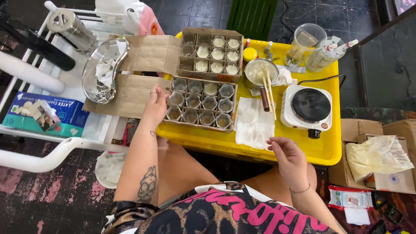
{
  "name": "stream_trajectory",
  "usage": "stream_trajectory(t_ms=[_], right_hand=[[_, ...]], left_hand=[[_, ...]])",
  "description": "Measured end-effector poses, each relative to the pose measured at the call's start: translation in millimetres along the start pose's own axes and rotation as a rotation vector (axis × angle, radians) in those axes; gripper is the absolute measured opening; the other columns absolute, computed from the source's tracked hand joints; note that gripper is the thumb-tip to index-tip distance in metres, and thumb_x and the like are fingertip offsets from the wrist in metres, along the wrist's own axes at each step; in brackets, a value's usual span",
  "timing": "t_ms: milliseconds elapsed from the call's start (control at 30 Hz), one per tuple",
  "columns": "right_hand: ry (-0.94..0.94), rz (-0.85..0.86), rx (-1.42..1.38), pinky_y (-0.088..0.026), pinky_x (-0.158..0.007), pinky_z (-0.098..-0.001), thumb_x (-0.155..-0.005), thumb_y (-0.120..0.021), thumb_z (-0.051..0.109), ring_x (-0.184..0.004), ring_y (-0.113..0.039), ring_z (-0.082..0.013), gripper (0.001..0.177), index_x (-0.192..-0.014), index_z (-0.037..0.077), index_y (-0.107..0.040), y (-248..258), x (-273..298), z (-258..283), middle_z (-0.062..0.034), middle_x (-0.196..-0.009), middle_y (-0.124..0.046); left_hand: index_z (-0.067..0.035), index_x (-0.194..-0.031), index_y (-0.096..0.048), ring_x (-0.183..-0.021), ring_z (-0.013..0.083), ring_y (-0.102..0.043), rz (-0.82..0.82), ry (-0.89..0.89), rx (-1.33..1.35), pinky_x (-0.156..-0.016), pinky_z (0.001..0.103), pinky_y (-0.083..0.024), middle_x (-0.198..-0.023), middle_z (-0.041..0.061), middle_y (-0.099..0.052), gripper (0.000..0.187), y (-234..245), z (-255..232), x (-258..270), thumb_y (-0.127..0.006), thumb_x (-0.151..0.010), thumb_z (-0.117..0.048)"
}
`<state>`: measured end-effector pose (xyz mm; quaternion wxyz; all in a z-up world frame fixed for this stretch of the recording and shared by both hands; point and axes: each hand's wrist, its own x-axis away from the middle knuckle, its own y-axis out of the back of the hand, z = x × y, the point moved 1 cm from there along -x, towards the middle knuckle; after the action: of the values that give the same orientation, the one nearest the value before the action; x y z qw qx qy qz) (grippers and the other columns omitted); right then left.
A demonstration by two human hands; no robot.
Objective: Stirring and melting wax in a small pot on an electric burner as part of a candle making process.
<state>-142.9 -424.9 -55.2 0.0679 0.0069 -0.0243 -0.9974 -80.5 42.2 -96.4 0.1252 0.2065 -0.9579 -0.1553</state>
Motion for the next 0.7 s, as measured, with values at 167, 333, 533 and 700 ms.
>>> stream_trajectory(t_ms=[167, 333, 533, 700], right_hand=[[-0.033, -0.01, 0.018, -0.054, -0.088, -0.026, -0.102, -0.06, 0.004, -0.097, -0.068, -0.0131, 0.019, -0.118, -0.004, -0.066, 7.0, 10.6, -4.8, -0.0084, -0.11, -0.072], [-0.031, -0.042, 0.03, -0.053, -0.088, -0.0257, -0.103, -0.06, 0.004, -0.096, -0.067, -0.0129, 0.018, -0.118, -0.004, -0.066, 10.0, 18.3, -2.5, -0.0087, -0.111, -0.072], [-0.044, -0.015, 0.003, -0.053, -0.089, -0.0257, -0.102, -0.059, 0.004, -0.095, -0.067, -0.013, 0.019, -0.119, -0.004, -0.065, 7.5, 22.1, -8.6, -0.0089, -0.111, -0.072], [-0.025, -0.016, -0.024, -0.054, -0.091, -0.0271, -0.103, -0.059, 0.004, -0.101, -0.067, -0.0132, 0.019, -0.119, -0.004, -0.064, -1.1, 23.0, -4.6, -0.0097, -0.112, -0.071]], left_hand=[[-0.01, -0.161, -0.026, -0.108, 0.0199, -0.065, 0.034, -0.082, 0.056, -0.093, 0.032, -0.05, -0.123, 0.017, -0.07, 0.095, -0.3, -4.4, -1.9, -0.025, -0.093, -0.077], [-0.008, -0.16, -0.026, -0.112, 0.0212, -0.065, 0.027, -0.085, 0.047, -0.099, 0.034, -0.048, -0.123, 0.018, -0.071, 0.101, -1.9, -11.1, 1.0, -0.023, -0.09, -0.082], [-0.005, -0.161, -0.023, -0.11, 0.022, -0.066, 0.015, -0.098, 0.1, -0.101, 0.036, -0.048, -0.12, 0.015, -0.073, 0.109, -0.6, -6.2, 1.2, -0.019, -0.087, -0.085], [-0.002, -0.16, -0.024, -0.107, 0.0223, -0.066, -0.011, -0.1, 0.147, -0.098, 0.037, -0.05, -0.114, 0.013, -0.076, 0.11, 0.3, -7.6, 0.5, -0.016, -0.087, -0.084]])
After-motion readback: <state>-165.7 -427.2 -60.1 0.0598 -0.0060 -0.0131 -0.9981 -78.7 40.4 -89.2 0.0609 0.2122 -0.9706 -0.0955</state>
